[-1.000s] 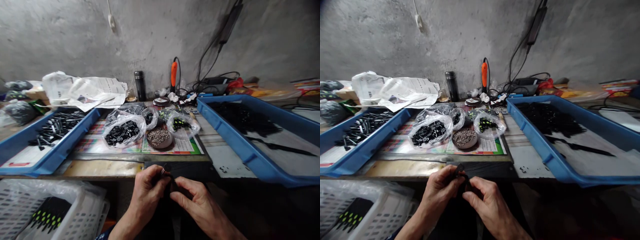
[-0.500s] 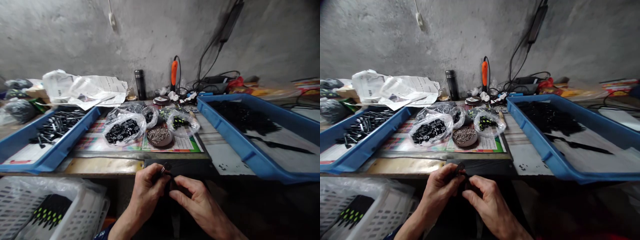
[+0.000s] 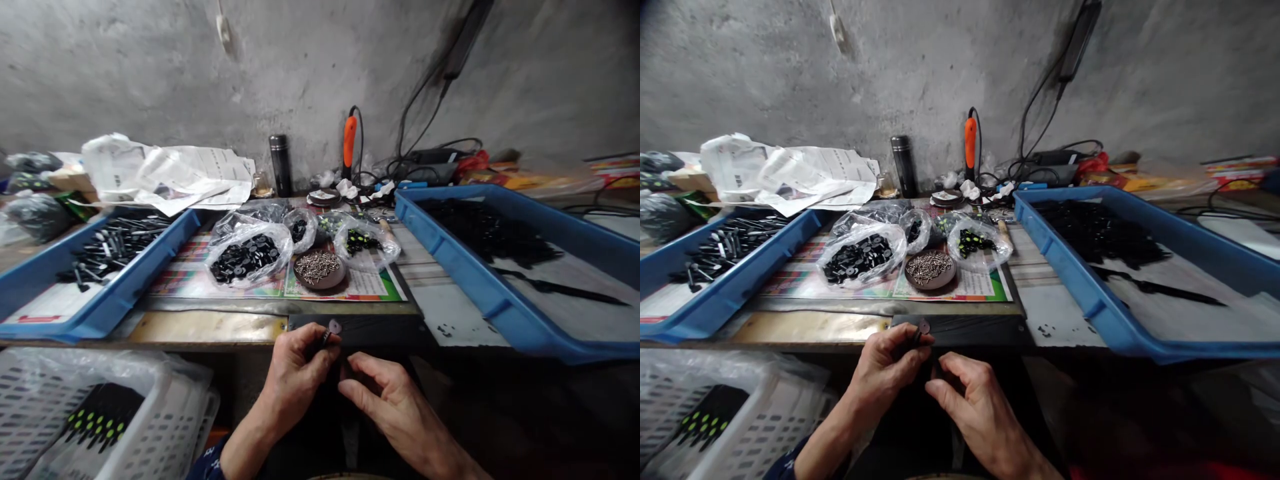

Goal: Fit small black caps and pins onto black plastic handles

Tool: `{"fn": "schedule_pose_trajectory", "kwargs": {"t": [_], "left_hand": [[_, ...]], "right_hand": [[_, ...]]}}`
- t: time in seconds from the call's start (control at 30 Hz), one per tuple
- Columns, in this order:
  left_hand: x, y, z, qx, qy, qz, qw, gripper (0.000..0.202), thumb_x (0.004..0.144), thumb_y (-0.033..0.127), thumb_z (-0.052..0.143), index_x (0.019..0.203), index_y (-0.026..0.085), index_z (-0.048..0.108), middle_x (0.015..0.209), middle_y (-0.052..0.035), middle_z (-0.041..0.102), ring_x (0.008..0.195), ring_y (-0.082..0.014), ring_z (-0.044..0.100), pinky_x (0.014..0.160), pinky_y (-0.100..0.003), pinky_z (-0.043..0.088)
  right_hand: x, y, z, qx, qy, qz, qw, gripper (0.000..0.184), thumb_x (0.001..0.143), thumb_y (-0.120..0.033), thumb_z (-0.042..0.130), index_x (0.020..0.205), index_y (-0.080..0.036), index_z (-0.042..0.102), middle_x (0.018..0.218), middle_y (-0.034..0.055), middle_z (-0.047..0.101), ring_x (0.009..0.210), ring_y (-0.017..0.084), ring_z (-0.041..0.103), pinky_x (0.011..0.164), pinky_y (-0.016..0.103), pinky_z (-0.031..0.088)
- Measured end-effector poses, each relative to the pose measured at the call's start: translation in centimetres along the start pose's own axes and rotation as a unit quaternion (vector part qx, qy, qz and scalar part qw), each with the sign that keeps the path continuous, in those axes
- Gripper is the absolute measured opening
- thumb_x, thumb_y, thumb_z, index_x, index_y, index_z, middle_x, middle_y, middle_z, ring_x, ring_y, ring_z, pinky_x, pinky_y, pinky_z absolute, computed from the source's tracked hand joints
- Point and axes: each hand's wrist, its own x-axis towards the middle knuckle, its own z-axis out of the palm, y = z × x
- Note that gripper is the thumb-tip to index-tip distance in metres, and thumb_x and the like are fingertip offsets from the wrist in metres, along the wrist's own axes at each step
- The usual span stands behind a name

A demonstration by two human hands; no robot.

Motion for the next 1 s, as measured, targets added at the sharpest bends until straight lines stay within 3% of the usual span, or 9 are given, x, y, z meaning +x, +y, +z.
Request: {"fn": "schedule_pose_trajectory", "kwargs": {"t": [0.13, 0.33, 0.67, 0.83, 1.0], "left_hand": [[0.0, 0.2, 0.0, -0.004, -0.008, -0.006, 1.000, 0.009, 0.079, 0.022, 0.068, 0.075, 0.014, 0.071, 0.054, 0.0034, 0.051, 0.046, -0.0074, 0.036, 0.043, -0.019, 0.027], [0.4, 0.0, -0.1, -0.016, -0.004, -0.015, 1.000, 0.011, 0.077, 0.025, 0.070, 0.077, 0.014, 0.072, 0.054, 0.0028, 0.052, 0.045, -0.0075, 0.036, 0.041, -0.019, 0.024], [0.1, -0.8, -0.2, -0.055, -0.005, -0.055, 0.997, 0.018, 0.074, 0.029, 0.076, 0.082, 0.013, 0.073, 0.052, 0.0051, 0.050, 0.042, -0.0058, 0.033, 0.040, -0.017, 0.025], [0.0, -0.3, -0.3, -0.089, -0.024, -0.060, 0.994, 0.028, 0.078, 0.038, 0.078, 0.089, 0.014, 0.068, 0.061, 0.0045, 0.055, 0.042, -0.0036, 0.032, 0.039, -0.016, 0.025], [-0.8, 0.7, -0.3, -0.093, 0.038, -0.074, 0.992, 0.041, 0.080, 0.052, 0.074, 0.094, 0.015, 0.061, 0.067, 0.0017, 0.061, 0.042, -0.0044, 0.039, 0.039, -0.015, 0.028]], "right_hand": [[-0.1, 0.0, 0.0, 0.022, -0.001, 0.006, 1.000, 0.027, 0.092, -0.037, 0.053, 0.074, -0.016, 0.051, 0.070, -0.0012, 0.049, 0.067, 0.014, 0.046, 0.059, 0.022, 0.037], [-0.2, 0.3, -0.1, 0.050, -0.022, 0.032, 0.998, 0.026, 0.097, -0.040, 0.050, 0.084, -0.018, 0.052, 0.065, -0.0037, 0.047, 0.045, 0.008, 0.039, 0.039, 0.018, 0.028], [-0.4, 1.4, 0.3, 0.093, -0.035, 0.053, 0.994, 0.031, 0.098, -0.043, 0.052, 0.085, -0.016, 0.055, 0.064, -0.0056, 0.040, 0.042, 0.005, 0.038, 0.039, 0.015, 0.028], [-0.4, 1.2, 0.4, 0.118, -0.036, 0.054, 0.991, 0.031, 0.097, -0.044, 0.054, 0.086, -0.015, 0.056, 0.065, -0.0062, 0.040, 0.042, 0.004, 0.038, 0.039, 0.014, 0.028], [-0.3, 1.4, 0.4, 0.115, -0.015, 0.055, 0.992, 0.031, 0.097, -0.044, 0.054, 0.094, -0.015, 0.060, 0.069, -0.0043, 0.045, 0.043, 0.005, 0.039, 0.039, 0.013, 0.032]]}}
